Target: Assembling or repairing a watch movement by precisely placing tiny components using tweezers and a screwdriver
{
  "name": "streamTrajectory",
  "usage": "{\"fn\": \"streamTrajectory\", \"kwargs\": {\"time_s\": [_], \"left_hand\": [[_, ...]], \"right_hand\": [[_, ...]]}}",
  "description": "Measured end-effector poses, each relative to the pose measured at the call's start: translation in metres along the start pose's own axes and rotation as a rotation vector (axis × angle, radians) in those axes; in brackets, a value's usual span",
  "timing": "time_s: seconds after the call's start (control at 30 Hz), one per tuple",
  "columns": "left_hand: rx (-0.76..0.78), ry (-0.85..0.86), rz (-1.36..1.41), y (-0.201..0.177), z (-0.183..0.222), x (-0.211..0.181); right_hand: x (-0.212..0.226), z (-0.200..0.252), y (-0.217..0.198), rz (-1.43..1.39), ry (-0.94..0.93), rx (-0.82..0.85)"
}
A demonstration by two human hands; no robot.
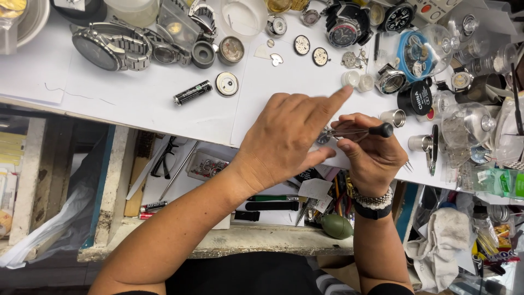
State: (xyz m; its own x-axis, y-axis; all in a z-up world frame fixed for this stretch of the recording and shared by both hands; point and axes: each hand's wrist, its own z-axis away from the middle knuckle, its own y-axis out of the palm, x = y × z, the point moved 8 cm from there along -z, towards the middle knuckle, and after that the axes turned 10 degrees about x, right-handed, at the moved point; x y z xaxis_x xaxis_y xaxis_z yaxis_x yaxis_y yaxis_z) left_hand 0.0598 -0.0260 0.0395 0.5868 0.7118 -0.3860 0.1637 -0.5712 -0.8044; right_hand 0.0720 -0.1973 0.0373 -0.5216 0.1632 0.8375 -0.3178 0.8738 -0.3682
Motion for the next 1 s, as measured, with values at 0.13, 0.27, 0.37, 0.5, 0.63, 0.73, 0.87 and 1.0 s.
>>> {"fn": "streamTrajectory", "kwargs": {"time_s": [0.13,0.27,0.37,0.5,0.63,0.73,0.87,1.0], "left_hand": [[-0.125,-0.051,0.248,-0.005,0.006,0.012],[-0.132,-0.152,0.339,-0.010,0.007,0.020],[-0.219,-0.137,0.334,-0.016,0.008,0.021],[-0.271,-0.177,0.375,-0.027,0.012,0.023],[-0.307,-0.191,0.374,-0.030,0.013,0.024],[-0.308,-0.192,0.379,-0.031,0.012,0.023],[-0.293,-0.211,0.388,-0.031,0.011,0.024],[-0.295,-0.209,0.386,-0.032,0.011,0.024]], "right_hand": [[0.013,-0.018,-0.003,0.009,-0.030,0.012],[0.023,-0.046,-0.006,0.031,-0.095,0.052],[0.019,-0.066,-0.004,0.054,-0.080,0.071],[0.012,-0.087,0.003,0.038,-0.062,0.036],[-0.001,-0.100,0.018,-0.019,-0.037,0.058],[-0.013,-0.102,0.025,-0.077,-0.025,0.075],[-0.021,-0.103,0.030,-0.107,-0.025,0.088],[-0.023,-0.103,0.032,-0.115,0.020,0.081]]}}
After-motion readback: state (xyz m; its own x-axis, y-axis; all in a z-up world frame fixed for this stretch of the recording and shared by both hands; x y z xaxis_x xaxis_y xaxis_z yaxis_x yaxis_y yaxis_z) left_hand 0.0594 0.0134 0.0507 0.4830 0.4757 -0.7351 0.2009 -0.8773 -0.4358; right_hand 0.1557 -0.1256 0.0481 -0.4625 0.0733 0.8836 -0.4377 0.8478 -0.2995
